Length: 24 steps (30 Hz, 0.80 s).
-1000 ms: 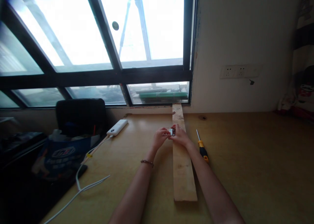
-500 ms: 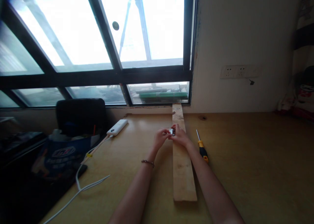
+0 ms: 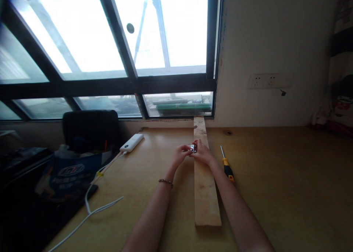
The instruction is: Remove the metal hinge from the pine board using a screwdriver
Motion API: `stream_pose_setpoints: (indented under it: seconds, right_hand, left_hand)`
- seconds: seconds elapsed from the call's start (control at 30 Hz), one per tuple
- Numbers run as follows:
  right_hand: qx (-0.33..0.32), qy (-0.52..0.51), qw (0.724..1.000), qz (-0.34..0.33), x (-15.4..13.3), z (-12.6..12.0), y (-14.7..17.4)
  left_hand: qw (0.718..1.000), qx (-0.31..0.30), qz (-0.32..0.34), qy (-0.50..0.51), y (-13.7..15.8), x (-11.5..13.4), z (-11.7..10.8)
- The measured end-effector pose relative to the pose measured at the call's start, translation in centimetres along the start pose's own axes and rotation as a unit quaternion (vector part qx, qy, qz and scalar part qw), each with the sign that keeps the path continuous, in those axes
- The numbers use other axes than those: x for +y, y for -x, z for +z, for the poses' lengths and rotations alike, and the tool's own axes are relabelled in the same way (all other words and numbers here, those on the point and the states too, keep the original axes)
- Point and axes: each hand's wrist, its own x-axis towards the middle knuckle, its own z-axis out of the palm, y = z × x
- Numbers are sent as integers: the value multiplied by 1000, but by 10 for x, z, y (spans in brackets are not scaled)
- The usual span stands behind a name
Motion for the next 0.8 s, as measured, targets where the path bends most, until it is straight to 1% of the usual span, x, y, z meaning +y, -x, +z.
stream_pose_setpoints:
  seconds: [0.13,0.23,0.37,0.53,0.6,0.67,0.8]
  right_hand:
    - [-1,6,1000,-2,0,0,1]
    - [-4,8,1000,-5,-1,-1,1]
    - [-3,7,1000,-2,-1,0,0]
    - [1,2,1000,-2,-2,0,1]
    - [-2,-1,1000,-3,-3,-1,1]
    - [-3,-6,1000,-1,-4,-2,1]
    - [-2,-13,1000,2,-3,-2,1]
  left_hand:
    - [997,-10,-21,70,-2,-8,2]
    - [997,-5,-14,75,-2,-12,4]
    - [999,4,5,40,-1,-14,4]
    - [998,-20,44,-38,-1,-3,-1]
    - [996,-20,51,-71,0,0,-2]
    - [994,-2,49,-93,1,2,-3]
    - [993,47,43,-98,3,0,-1]
